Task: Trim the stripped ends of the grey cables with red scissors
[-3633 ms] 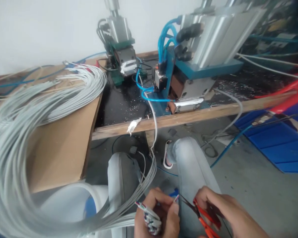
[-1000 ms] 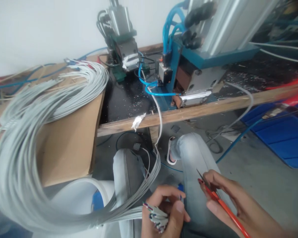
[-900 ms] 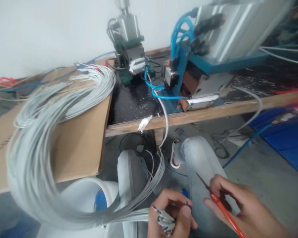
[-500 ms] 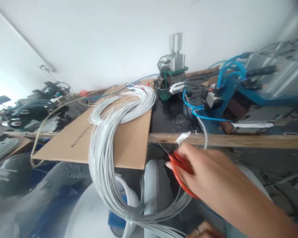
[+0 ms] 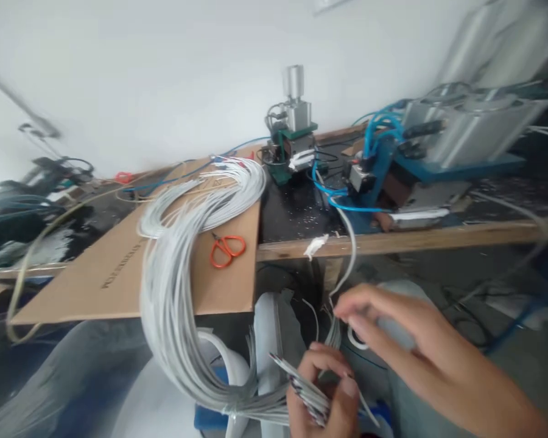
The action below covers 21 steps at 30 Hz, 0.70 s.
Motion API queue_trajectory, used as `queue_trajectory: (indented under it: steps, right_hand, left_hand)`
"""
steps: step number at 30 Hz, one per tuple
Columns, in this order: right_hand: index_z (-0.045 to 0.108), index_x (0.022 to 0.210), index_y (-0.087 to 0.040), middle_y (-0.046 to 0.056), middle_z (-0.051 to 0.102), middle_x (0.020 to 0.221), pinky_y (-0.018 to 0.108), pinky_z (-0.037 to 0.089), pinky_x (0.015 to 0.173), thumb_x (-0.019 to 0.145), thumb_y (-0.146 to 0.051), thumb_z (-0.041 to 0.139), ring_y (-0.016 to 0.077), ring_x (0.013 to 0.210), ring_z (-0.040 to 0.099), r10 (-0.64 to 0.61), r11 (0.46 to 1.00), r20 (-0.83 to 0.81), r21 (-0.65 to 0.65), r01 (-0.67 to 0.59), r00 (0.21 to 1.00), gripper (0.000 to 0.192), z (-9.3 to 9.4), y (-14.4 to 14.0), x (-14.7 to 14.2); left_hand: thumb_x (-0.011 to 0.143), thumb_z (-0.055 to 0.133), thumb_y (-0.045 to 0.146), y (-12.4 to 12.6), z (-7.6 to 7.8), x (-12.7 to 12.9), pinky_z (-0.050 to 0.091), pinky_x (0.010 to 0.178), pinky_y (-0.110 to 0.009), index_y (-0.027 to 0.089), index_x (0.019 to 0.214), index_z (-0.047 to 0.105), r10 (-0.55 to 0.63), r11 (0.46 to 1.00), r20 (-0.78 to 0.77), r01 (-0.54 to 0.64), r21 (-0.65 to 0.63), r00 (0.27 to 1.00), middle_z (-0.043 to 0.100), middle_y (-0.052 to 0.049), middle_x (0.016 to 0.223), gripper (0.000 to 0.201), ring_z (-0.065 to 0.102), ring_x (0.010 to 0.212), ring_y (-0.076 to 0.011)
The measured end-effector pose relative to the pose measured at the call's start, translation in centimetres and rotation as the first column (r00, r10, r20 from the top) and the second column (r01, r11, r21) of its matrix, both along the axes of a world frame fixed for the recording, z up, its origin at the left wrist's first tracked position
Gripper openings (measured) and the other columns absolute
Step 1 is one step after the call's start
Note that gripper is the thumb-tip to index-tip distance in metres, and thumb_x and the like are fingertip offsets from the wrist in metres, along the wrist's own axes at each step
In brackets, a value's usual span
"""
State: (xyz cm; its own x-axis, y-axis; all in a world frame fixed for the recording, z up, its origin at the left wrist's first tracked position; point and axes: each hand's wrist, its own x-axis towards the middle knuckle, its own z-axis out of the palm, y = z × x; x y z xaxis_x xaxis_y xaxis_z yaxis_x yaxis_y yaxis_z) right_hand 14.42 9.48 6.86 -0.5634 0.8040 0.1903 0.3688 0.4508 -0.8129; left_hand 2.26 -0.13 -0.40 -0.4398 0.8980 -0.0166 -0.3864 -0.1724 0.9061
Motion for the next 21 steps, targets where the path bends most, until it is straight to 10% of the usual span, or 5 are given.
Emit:
queue_trajectory:
  steps: [10, 16, 21]
  right_hand:
    - [0.065, 0.083, -0.023, -0.001, 0.068, 0.08, 0.023, 0.051, 0.07, 0.104, -0.039, 0.058, 0.016, 0.077, 0.068, -0.133, 0.919, -0.133, -0.388, 0.072, 0.982, 0.028, -3.5, -4.3, 3.0]
    - [0.061, 0.085, -0.018, -0.003, 0.054, 0.065, 0.019, 0.047, 0.054, 0.101, -0.059, 0.062, 0.0102, 0.056, 0.054, -0.279, 0.695, -0.45, -0.704, -0.145, 0.848, 0.043, -5.5, -5.2, 2.2]
    - [0.061, 0.085, -0.017, -0.002, 0.058, 0.066, 0.017, 0.044, 0.048, 0.098, -0.062, 0.066, 0.0072, 0.05, 0.051, -0.392, 0.635, -0.528, -0.748, -0.194, 0.753, 0.047, -7.3, -6.1, 0.7]
  left_hand:
    - [0.079, 0.09, 0.044, 2.8, 2.1, 0.8, 0.037, 0.052, -0.017, 0.016, 0.077, 0.07, -0.223, 0.955, 0.068, 0.232, -0.187, 0.973, 0.054, 0.0, 0.077, 0.035, 0.048, 0.061, -0.0101]
    - [0.066, 0.099, 0.044, 3.0, 2.4, 1.4, 0.038, 0.046, -0.012, 0.018, 0.071, 0.07, -0.126, 0.957, 0.168, 0.164, -0.241, 0.978, 0.056, 0.005, 0.077, 0.04, 0.047, 0.053, -0.0049]
    - [0.059, 0.102, 0.047, 3.0, 2.3, 2.4, 0.034, 0.035, -0.01, 0.017, 0.07, 0.065, -0.017, 0.95, 0.214, 0.083, -0.302, 0.977, 0.056, 0.007, 0.077, 0.049, 0.042, 0.04, -0.0011]
